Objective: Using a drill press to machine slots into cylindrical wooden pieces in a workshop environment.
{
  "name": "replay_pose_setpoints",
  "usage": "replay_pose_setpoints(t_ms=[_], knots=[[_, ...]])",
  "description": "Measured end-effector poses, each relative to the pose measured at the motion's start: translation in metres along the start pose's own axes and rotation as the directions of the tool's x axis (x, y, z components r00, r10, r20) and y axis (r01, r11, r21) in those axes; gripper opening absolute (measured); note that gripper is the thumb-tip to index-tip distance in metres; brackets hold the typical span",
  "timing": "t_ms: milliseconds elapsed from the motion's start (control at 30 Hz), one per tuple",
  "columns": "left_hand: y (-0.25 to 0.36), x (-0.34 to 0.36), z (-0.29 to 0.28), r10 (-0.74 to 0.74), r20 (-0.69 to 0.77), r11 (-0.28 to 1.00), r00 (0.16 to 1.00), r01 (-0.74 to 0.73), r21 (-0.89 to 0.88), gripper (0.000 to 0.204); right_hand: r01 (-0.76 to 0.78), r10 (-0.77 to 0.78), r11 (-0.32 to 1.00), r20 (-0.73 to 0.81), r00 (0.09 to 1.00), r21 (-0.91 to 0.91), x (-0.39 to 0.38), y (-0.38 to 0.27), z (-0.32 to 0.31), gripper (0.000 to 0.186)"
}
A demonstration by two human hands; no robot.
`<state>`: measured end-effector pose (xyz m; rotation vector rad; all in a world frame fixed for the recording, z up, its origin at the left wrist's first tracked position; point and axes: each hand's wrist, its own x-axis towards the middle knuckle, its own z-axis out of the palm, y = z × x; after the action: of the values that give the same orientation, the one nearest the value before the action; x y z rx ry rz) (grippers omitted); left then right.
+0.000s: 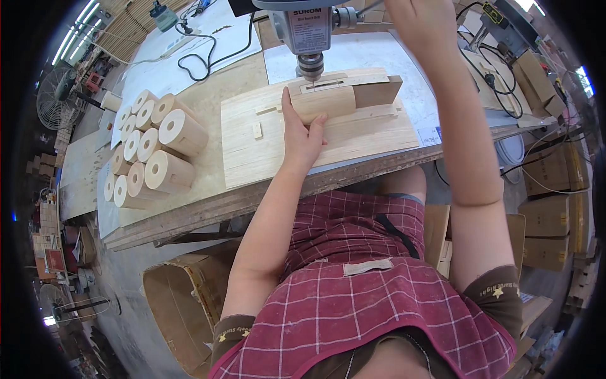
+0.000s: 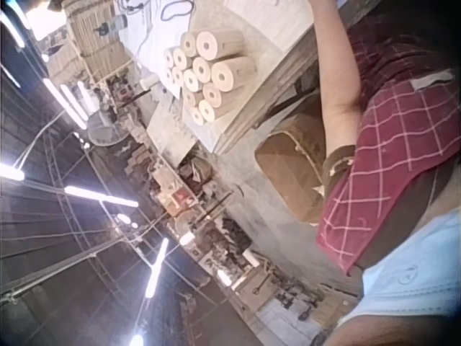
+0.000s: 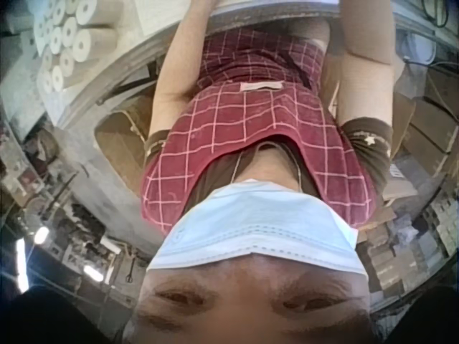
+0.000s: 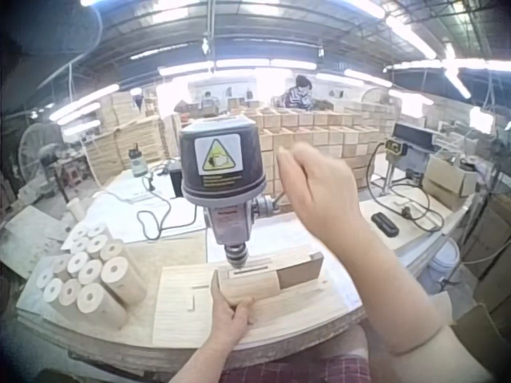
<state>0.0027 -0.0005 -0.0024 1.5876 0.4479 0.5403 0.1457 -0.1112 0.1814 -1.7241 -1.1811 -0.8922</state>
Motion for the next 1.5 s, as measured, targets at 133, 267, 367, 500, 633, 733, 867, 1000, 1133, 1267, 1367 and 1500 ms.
replay_pose_setpoints(t_ms=[133,267,367,500,633,733,867,1000,1133,1267,1367,1500], knots=[[0.005,-0.001,0.001,0.005,-0.004,1.0,1.0,-0.005,0.002,0.083,-0.063,0.073,0.987,0.065,0.995,-0.151,0.051,0.011,0.023,0.032],[0.007,-0.002,-0.003,-0.025,-0.004,0.999,1.0,0.025,0.045,0.085,-0.088,0.103,0.989,0.131,0.986,-0.115,0.065,0.032,0.045,0.035],[0.005,-0.001,-0.008,0.012,-0.001,0.988,1.0,-0.012,0.152,0.086,-0.117,0.114,0.993,0.15,0.982,0.011,0.051,0.051,0.042,0.039],[0.0,0.001,-0.014,0.068,-0.026,0.973,0.997,-0.06,0.223,0.085,-0.386,0.209,0.72,0.351,0.913,0.576,-0.018,0.071,0.033,0.039],[-0.001,0.004,-0.017,0.039,-0.043,0.974,0.998,-0.029,0.223,0.085,-0.536,0.398,0.835,0.807,0.437,-0.122,-0.091,0.076,0.022,0.042],[0.001,0.003,-0.022,0.034,-0.087,0.952,0.996,-0.006,0.306,0.085,-0.643,0.483,0.757,0.762,0.431,-0.117,-0.117,0.072,0.02,0.037],[0.008,-0.014,-0.05,0.089,-0.038,0.946,0.995,-0.072,0.316,0.08,-0.592,0.401,0.805,0.761,0.51,-0.027,-0.129,0.073,0.003,0.037],[0.031,-0.038,-0.101,0.188,-0.073,0.973,0.979,-0.176,0.149,0.065,-0.687,0.459,0.72,0.677,0.575,0.095,-0.14,0.077,-0.022,0.041],[0.052,-0.051,-0.132,0.07,-0.297,0.993,0.952,-0.095,-0.072,0.051,-0.855,0.548,0.491,0.703,0.453,0.168,-0.143,0.073,-0.041,0.028],[0.055,-0.054,-0.128,-0.092,-0.441,0.974,0.893,-0.011,-0.226,0.042,-0.796,0.418,0.489,0.705,0.573,0.356,-0.15,0.051,-0.037,0.024],[0.055,-0.057,-0.12,-0.072,-0.439,0.982,0.895,-0.013,-0.187,0.043,-0.694,0.362,0.572,0.626,0.691,0.436,-0.152,0.039,-0.034,0.023],[0.062,-0.058,-0.118,-0.052,-0.438,0.991,0.897,-0.006,-0.131,0.043,-0.707,0.386,0.547,0.615,0.688,0.447,-0.15,0.034,-0.039,0.024]])
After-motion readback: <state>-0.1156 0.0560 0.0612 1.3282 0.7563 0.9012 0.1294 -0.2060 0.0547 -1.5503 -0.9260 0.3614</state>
